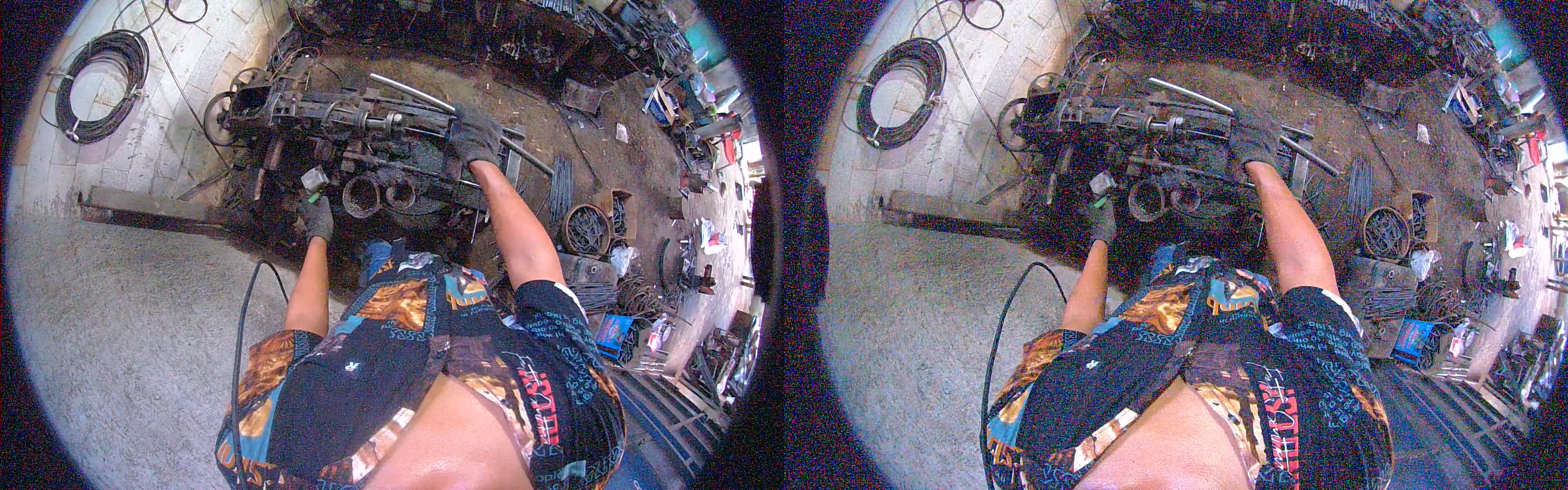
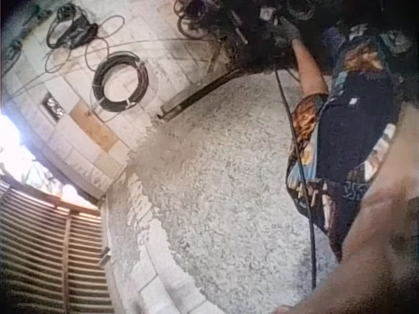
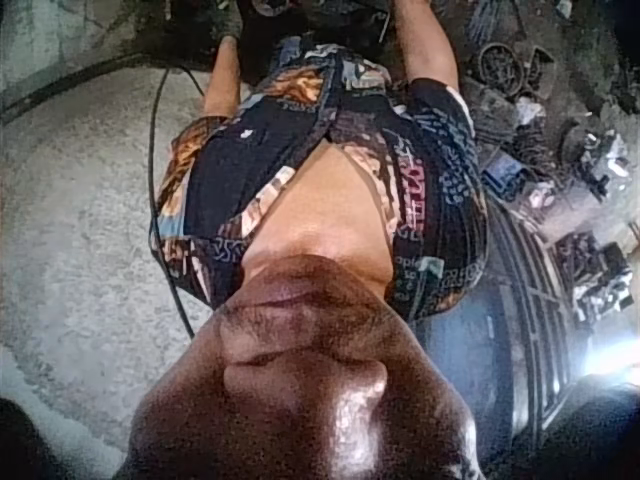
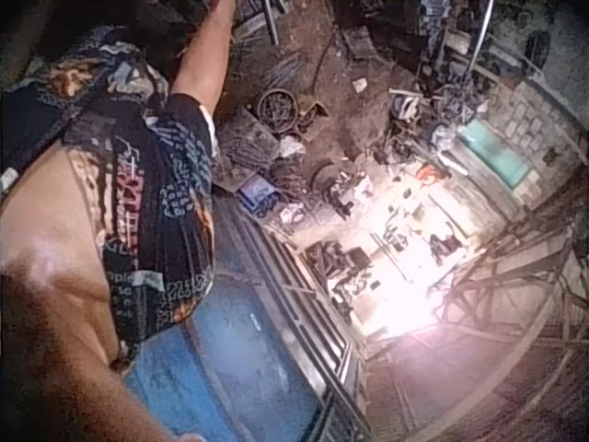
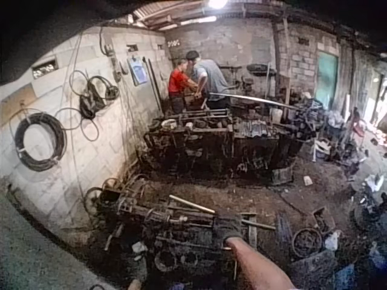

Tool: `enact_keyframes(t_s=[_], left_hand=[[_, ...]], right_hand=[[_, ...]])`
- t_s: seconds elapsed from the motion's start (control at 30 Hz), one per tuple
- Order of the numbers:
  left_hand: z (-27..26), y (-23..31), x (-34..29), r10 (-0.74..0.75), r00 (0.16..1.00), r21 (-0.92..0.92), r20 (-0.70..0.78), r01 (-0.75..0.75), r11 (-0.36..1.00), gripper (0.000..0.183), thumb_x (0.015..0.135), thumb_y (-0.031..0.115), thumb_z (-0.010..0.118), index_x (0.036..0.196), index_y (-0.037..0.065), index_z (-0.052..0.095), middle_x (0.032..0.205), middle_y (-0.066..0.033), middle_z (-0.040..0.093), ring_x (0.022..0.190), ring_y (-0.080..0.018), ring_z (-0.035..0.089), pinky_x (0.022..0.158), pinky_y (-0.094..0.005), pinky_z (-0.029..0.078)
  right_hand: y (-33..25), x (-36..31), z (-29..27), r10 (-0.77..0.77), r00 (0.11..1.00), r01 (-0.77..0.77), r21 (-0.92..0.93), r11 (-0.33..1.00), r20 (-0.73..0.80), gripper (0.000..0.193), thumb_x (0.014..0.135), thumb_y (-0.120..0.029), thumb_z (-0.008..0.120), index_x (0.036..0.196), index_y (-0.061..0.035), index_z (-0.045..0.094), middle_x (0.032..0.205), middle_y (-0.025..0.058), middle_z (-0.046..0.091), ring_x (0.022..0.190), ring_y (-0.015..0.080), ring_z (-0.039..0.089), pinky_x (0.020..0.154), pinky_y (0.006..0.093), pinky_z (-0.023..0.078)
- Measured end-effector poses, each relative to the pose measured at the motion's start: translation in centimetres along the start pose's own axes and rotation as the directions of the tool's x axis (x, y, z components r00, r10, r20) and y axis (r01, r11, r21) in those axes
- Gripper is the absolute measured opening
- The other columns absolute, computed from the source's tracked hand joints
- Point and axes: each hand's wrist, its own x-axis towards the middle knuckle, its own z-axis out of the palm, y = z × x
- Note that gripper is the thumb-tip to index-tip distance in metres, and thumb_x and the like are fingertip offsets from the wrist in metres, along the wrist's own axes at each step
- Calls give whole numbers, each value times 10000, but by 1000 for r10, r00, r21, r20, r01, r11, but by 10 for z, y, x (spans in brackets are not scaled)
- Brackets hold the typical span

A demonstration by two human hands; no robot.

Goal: The recorder is using a manual straightening jig or bench to straighten a long, curved metal pipe by applying leverage and pressure at specific points.

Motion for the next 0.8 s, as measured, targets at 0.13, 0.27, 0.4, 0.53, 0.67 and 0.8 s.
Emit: enact_keyframes(t_s=[0.13, 0.27, 0.4, 0.53, 0.67, 0.8], left_hand=[[-1, -11, 2, 12, 1000, -30, -4, -12, 999, 762, 899, 367, 656, 1474, -24, 343, 1451, -289, 433, 1359, -440, 397, 1140, -480, 318], [-3, -14, 4, 78, 996, -41, 50, -76, 996, 699, 896, 354, 654, 1414, -35, 394, 1409, -287, 455, 1302, -434, 437, 1112, -507, 332], [-5, -12, 0, 22, 998, 45, 57, -24, 999, 793, 924, 419, 626, 1473, -67, 325, 1498, -304, 375, 1405, -437, 344, 1169, -495, 283], [-7, 9, -8, -21, 997, 114, 71, 13, 993, 846, 945, 467, 593, 1502, -85, 275, 1552, -306, 307, 1458, -435, 277, 1202, -483, 248], [-12, 14, -11, -54, 994, 135, 91, 41, 990, 878, 960, 502, 565, 1518, -93, 241, 1587, -304, 253, 1487, -431, 232, 1219, -478, 224], [-10, 19, -19, -26, 998, 112, -57, 32, 993, 717, 972, 440, 583, 1473, -28, 373, 1437, -251, 449, 1329, -399, 407, 1144, -473, 316]], right_hand=[[-5, 0, -6, 41, 996, -43, 25, 999, 81, 334, 864, -273, 559, 1156, -182, 694, 1061, 154, 708, 996, 376, 666, 833, 507, 494], [-8, 3, -16, 66, 982, -60, -38, 997, 178, 343, 868, -268, 558, 1178, -195, 686, 1039, 149, 709, 982, 373, 668, 821, 506, 497], [-5, 3, -13, 41, 984, -35, -36, 999, 174, 344, 871, -265, 555, 1185, -206, 680, 1047, 152, 705, 984, 379, 665, 811, 505, 499], [-5, 1, -16, 71, 982, -65, -38, 997, 177, 338, 872, -259, 556, 1182, -204, 679, 1061, 155, 703, 993, 382, 662, 811, 503, 499], [-6, -1, -15, 51, 990, -46, -43, 998, 130, 333, 879, -255, 549, 1179, -194, 681, 1074, 156, 704, 1007, 383, 662, 821, 509, 496], [-5, -1, -15, 74, 986, -73, -10, 997, 152, 311, 884, -253, 540, 1147, -192, 695, 1060, 158, 709, 1007, 380, 668, 828, 512, 493]])
